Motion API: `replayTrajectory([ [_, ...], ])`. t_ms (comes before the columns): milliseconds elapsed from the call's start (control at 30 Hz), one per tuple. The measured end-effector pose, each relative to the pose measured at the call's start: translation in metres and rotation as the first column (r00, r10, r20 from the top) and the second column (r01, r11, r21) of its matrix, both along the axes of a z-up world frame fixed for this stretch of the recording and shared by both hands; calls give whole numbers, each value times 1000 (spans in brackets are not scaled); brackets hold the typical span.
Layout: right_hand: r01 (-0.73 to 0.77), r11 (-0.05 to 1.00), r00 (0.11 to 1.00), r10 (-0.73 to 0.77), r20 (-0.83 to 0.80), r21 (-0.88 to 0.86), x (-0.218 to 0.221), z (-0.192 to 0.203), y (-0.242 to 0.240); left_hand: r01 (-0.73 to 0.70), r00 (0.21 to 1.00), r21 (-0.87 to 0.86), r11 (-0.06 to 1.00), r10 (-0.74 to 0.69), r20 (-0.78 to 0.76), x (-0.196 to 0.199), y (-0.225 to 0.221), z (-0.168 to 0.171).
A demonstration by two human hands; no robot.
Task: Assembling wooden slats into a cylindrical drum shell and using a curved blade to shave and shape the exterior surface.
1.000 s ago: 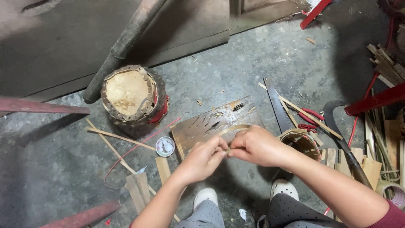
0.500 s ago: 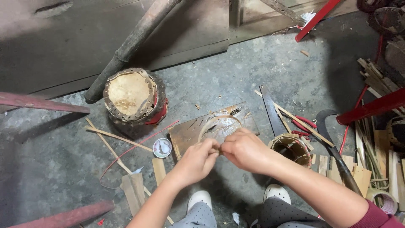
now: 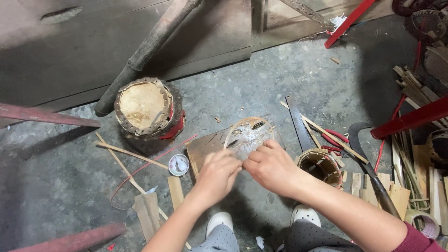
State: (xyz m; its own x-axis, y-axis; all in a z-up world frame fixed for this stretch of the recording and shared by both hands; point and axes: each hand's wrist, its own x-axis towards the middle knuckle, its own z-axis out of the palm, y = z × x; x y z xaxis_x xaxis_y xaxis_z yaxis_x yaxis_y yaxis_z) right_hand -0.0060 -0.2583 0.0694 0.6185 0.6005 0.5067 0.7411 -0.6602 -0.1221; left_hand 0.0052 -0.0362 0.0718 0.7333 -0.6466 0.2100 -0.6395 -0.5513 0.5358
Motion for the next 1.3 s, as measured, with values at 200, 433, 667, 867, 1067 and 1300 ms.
replayTrajectory([
  [200,101,995,991,-102,84,17,3,38,1,-72,995,-217,973,56,-80,0,-6,-6],
  [433,244,959,969,-236,-73,142,-1,50,-17,-311,806,-510,802,-62,-589,-3,-4,16],
  [667,555,713,640,-37,-767,428,-9,54,3,-463,620,-560,687,-201,-758,-10,-11,18],
  [867,707,512,439,224,-870,488,-1,60,16,-477,552,-537,696,-238,-799,-2,-18,19],
  [1067,772,391,421,276,-864,501,6,88,23,-444,602,-525,727,-192,-775,12,-31,25],
  [1300,572,772,738,-337,-585,277,15,68,-92,-581,616,-486,653,-38,-787,17,-20,38],
])
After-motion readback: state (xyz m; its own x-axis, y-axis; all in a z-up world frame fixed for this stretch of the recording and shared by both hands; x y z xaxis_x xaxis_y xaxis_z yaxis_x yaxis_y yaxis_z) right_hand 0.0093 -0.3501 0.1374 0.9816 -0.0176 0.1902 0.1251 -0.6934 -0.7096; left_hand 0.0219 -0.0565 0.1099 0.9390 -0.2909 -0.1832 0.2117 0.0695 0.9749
